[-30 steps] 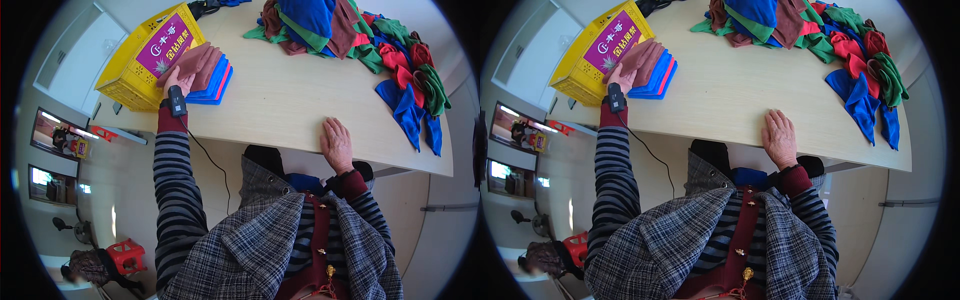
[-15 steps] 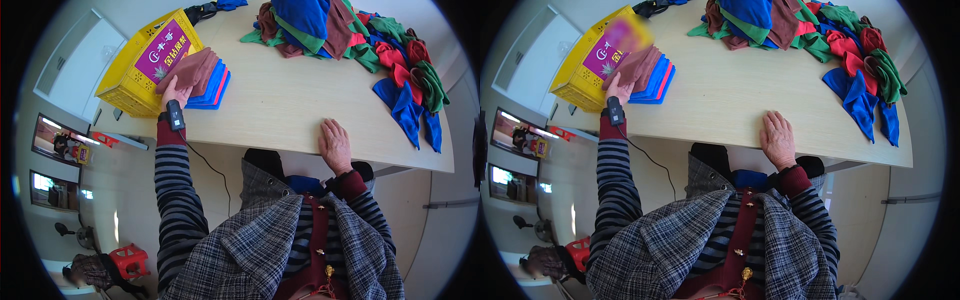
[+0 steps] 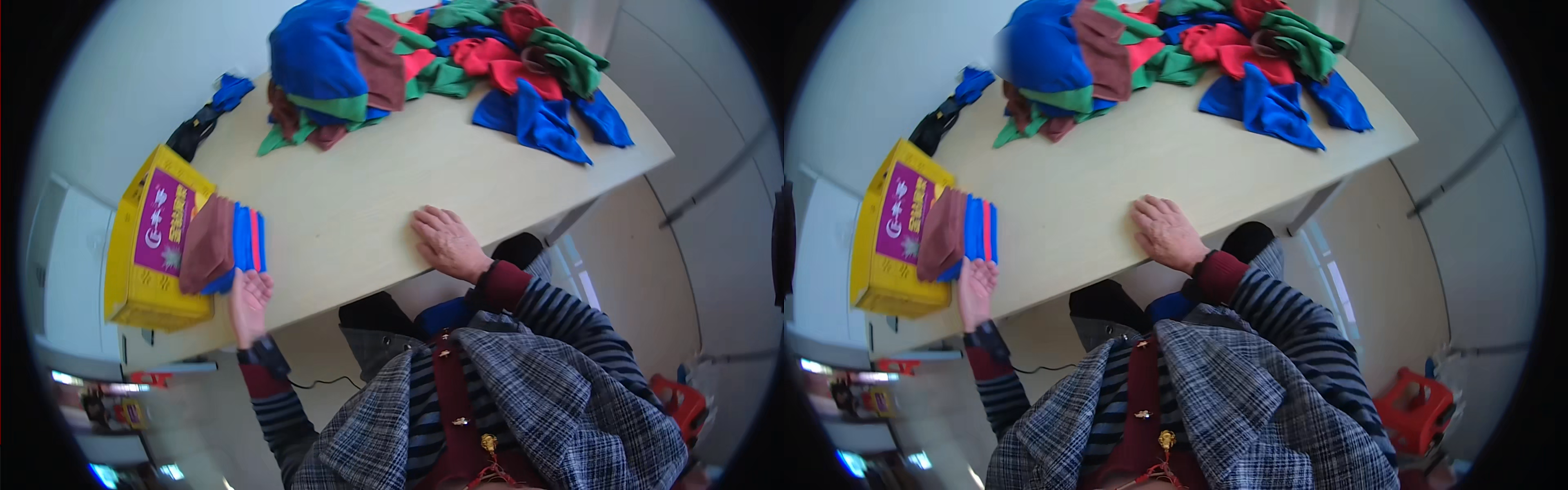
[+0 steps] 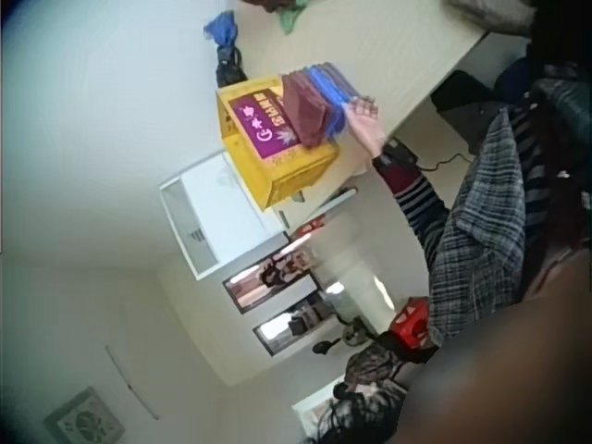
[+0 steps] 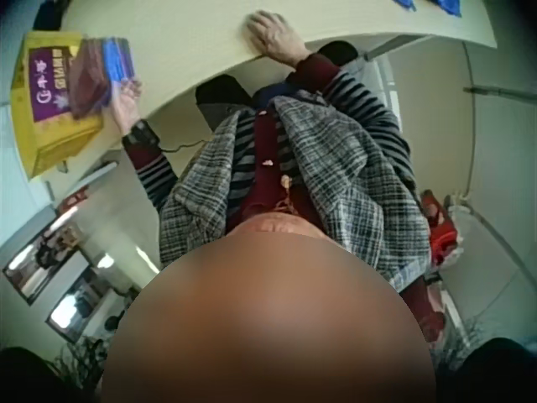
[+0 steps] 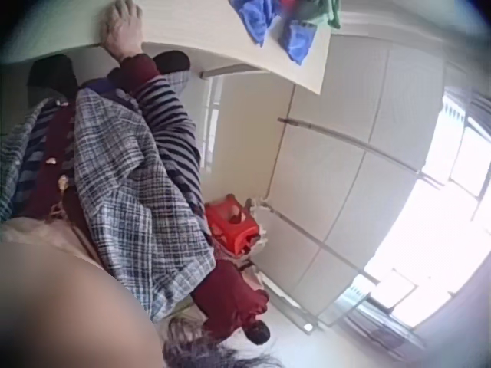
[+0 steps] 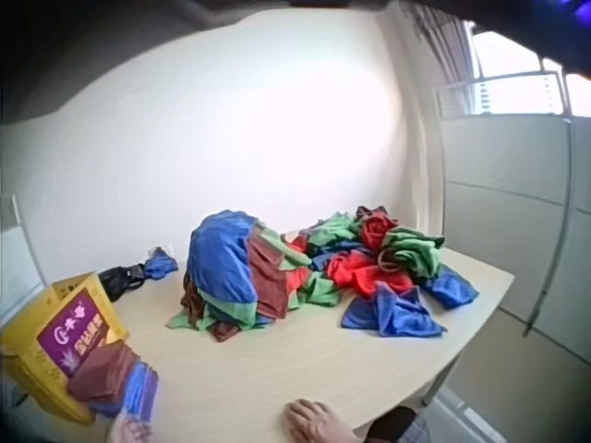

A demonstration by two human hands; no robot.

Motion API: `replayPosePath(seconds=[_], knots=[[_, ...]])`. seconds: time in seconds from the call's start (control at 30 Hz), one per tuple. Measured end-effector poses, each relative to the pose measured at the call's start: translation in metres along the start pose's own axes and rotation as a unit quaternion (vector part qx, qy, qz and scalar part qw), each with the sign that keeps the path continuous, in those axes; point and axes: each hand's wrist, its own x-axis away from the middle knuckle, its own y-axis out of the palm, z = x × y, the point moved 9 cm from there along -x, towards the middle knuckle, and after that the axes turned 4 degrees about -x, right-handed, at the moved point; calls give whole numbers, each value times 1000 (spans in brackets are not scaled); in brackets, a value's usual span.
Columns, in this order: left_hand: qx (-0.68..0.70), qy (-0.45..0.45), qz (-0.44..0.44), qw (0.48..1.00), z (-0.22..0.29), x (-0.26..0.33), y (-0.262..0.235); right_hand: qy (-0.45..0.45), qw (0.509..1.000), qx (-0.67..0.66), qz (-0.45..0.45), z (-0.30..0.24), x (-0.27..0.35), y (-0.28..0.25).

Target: Folding various colored fabrics into square shapes on a work table.

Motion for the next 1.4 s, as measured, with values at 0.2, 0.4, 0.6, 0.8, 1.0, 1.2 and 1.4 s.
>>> replayPosePath(seconds=[0.2, 0.4, 0.6, 0.8, 1.0, 1.2, 1.4], knots=[[-262, 119, -39, 957, -83, 28, 119, 52, 998, -22, 5, 79, -23, -26], [-475, 392, 39, 787, -72, 54, 183, 346, 918, 40, 191, 239, -1, -161], [-495, 408, 49, 766, -73, 56, 184, 382, 886, 170, 202, 279, -29, -165], [-497, 393, 55, 771, -74, 58, 191, 370, 873, 248, 199, 302, -39, -151], [-510, 391, 51, 764, -71, 63, 192, 213, 939, 198, 184, 234, -68, -150], [-514, 420, 58, 745, -70, 65, 187, -16, 996, -42, 81, 52, -75, -39], [-341, 326, 11, 882, -70, 45, 180, -90, 984, -152, -37, -66, -31, 40]])
